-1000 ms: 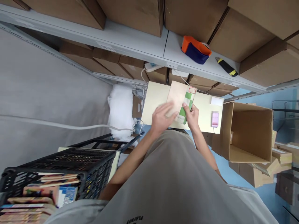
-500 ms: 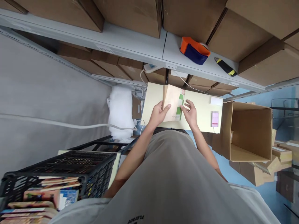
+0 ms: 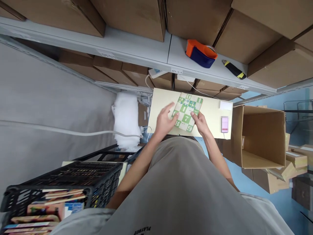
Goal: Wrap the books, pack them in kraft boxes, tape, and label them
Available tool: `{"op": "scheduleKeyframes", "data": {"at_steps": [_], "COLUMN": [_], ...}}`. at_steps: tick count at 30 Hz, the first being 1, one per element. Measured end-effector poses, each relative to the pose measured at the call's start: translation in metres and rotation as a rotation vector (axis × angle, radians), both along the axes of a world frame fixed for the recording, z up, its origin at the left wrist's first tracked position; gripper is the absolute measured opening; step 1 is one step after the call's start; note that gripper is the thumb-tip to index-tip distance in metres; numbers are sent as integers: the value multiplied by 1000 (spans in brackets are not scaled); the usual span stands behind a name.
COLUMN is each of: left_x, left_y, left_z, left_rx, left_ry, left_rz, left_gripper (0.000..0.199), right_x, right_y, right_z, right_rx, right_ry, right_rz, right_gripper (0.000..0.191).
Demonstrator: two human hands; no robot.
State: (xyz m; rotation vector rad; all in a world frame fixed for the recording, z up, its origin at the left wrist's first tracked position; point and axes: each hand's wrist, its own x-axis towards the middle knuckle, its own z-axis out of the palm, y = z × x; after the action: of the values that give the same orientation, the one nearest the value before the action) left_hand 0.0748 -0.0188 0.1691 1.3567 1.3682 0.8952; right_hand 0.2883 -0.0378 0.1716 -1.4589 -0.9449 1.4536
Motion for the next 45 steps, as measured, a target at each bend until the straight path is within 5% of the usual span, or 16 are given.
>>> {"op": "scheduleKeyframes", "data": {"at_steps": [2, 5, 13, 16, 19, 23, 28, 33, 35, 38, 40, 43, 45], "left_x": [-13, -22, -26, -28, -28, -21, -8, -2, -6, -19, -30, -46, -56], "left_y": [18, 35, 24, 21, 21, 18, 17, 38, 45, 45, 38, 26, 22], "left_z": [-14, -19, 39, 45, 37, 20, -1, -23, -33, -54, -72, -104, -126], "left_rx": [-128, -246, 294, 300, 132, -179, -401, -478, -499, -484, -464, -485, -509], "left_ry": [-139, -352, -118, -106, -139, -271, -216, -169, -170, -172, -196, -231, -232], "left_rz": [2, -164, -223, -237, -166, -45, 98, 7, -26, -59, -45, 88, 175], "left_gripper": [77, 82, 24, 26, 49, 78, 95, 49, 40, 32, 45, 65, 54], "right_x": [12, 23, 58, 60, 54, 40, 36, 32, 26, 16, 8, -7, -20], "right_y": [-2, -1, 12, 9, 4, 2, 13, 20, 18, 14, 14, 23, 33], "right_z": [4, 12, 50, 59, 57, 39, -6, -55, -67, -80, -90, -109, -122], "right_rx": [-4, 57, 469, 462, 335, 186, 37, -459, -541, -503, -453, -380, -325], "right_ry": [35, -4, -222, -231, -211, -176, -144, 139, 178, 139, 34, -141, -215], "right_rz": [80, 153, 397, 400, 277, 69, 5, 13, 11, -18, -57, -50, 14], "right_gripper": [73, 71, 50, 54, 77, 84, 61, 25, 18, 29, 48, 63, 62]}}
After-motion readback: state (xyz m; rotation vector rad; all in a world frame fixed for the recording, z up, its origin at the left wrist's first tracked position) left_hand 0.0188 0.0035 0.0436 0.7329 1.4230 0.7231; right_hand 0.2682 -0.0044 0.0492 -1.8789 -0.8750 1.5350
